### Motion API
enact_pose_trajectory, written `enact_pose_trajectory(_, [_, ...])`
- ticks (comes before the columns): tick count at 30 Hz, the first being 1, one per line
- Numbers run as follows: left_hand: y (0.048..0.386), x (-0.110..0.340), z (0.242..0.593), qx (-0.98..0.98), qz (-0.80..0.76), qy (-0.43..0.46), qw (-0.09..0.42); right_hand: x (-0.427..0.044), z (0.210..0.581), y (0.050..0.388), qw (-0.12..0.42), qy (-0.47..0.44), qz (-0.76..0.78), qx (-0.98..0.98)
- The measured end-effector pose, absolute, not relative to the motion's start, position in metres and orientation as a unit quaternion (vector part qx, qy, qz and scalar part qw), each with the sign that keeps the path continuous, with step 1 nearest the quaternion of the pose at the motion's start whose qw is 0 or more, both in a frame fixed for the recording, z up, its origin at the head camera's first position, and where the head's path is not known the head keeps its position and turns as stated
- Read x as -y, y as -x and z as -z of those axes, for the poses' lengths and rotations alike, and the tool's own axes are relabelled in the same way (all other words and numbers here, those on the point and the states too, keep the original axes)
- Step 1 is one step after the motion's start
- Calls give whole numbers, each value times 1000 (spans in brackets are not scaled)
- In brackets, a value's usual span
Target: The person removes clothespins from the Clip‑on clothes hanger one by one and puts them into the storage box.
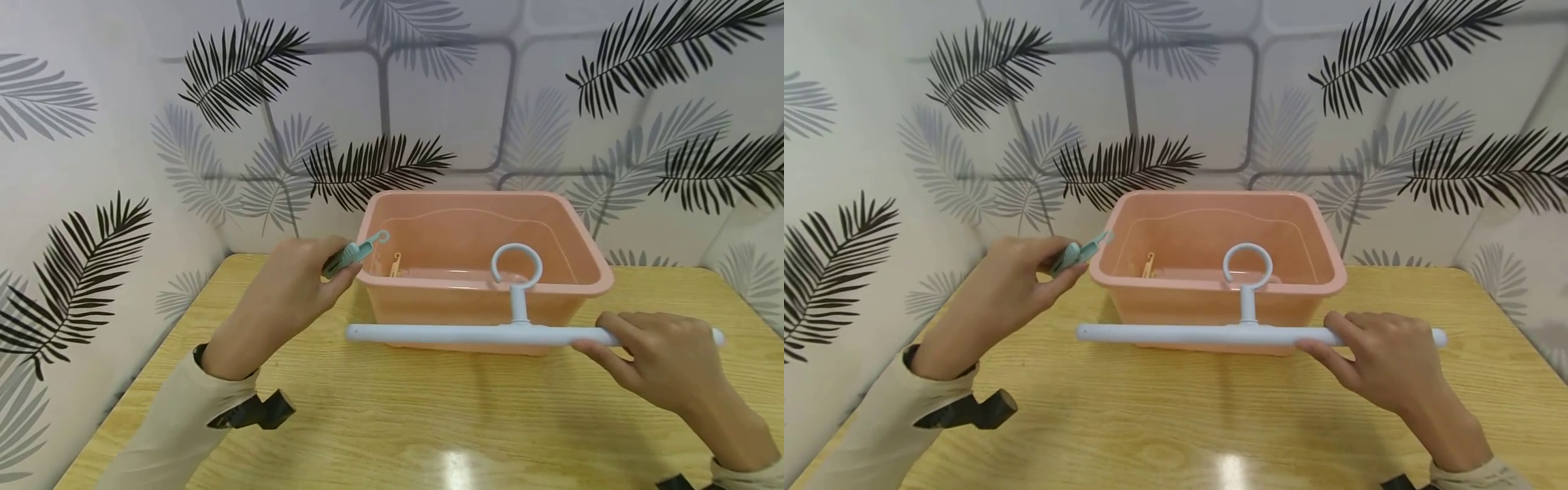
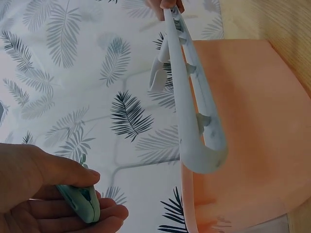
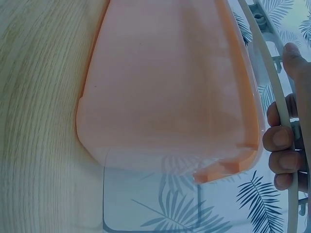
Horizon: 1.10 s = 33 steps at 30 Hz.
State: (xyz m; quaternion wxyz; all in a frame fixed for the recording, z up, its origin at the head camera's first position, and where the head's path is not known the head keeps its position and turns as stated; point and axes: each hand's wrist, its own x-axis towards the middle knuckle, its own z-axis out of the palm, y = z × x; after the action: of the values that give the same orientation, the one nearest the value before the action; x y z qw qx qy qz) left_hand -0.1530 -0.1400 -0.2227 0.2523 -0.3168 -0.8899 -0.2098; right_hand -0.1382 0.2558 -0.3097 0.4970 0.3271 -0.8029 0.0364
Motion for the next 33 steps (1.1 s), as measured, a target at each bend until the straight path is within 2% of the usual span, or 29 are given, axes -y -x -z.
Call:
enact_pose_trajectory(19, [193, 127, 219, 887, 203, 337, 242, -260, 310, 137, 494, -328, -36, 804])
enact_pose_trajectory(28, [214, 116, 214, 912, 169, 309, 208, -262, 313, 137, 491, -330, -40, 805])
enact_pose_trajectory(33, [223, 112, 210, 925, 164, 301, 166, -262, 312, 137, 487, -329, -42, 808])
